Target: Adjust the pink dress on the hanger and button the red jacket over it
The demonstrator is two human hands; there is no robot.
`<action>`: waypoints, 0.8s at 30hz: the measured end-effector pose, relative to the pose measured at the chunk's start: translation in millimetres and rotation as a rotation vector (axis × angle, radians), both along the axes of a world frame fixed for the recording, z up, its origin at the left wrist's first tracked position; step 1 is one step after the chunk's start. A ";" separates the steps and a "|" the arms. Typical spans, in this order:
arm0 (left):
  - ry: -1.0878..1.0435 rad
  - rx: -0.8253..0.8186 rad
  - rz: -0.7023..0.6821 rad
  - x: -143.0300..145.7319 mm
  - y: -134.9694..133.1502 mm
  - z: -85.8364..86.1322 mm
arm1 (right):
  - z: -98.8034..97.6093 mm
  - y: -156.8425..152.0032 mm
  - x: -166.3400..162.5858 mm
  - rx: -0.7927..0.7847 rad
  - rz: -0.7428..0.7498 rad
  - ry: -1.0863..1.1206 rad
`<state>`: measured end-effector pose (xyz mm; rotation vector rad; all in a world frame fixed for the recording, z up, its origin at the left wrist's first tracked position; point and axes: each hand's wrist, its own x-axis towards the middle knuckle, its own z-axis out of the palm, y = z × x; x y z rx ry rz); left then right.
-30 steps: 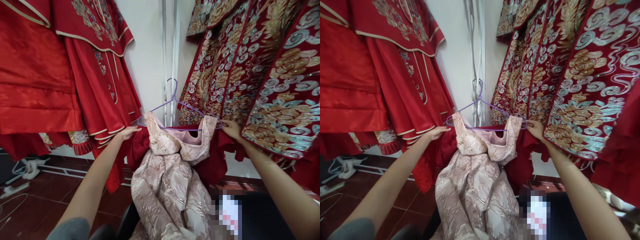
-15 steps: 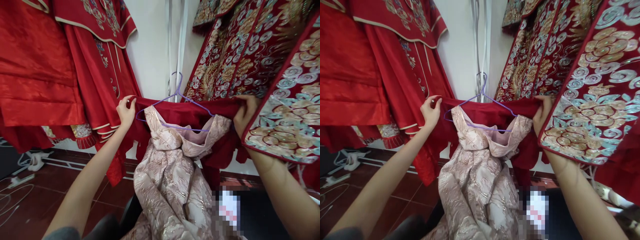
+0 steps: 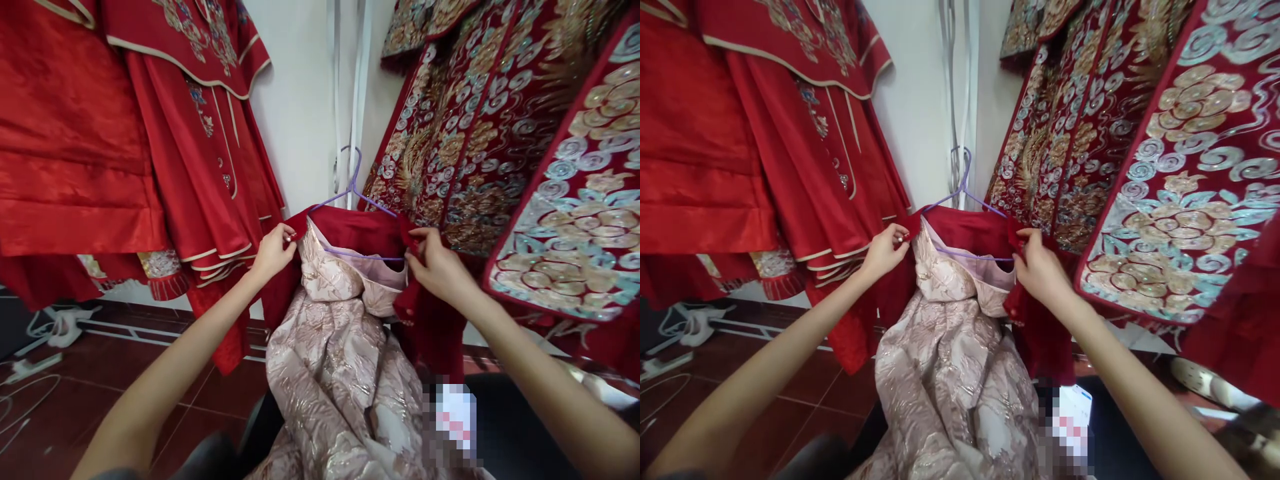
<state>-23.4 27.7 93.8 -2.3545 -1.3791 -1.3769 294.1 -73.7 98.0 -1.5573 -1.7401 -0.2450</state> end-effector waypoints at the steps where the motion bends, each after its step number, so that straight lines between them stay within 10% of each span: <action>1: -0.024 -0.019 0.018 6.5 -2.0 -0.6 | -4.3 6.7 -5.4 0.022 0.029 0.012; 11: -0.122 -0.131 -0.124 84.1 -42.9 11.2 | -15.2 18.4 -95.9 0.102 0.558 0.366; 24: -0.208 -0.098 -0.225 68.9 -39.2 2.8 | -18.1 35.3 -87.3 0.011 0.596 0.656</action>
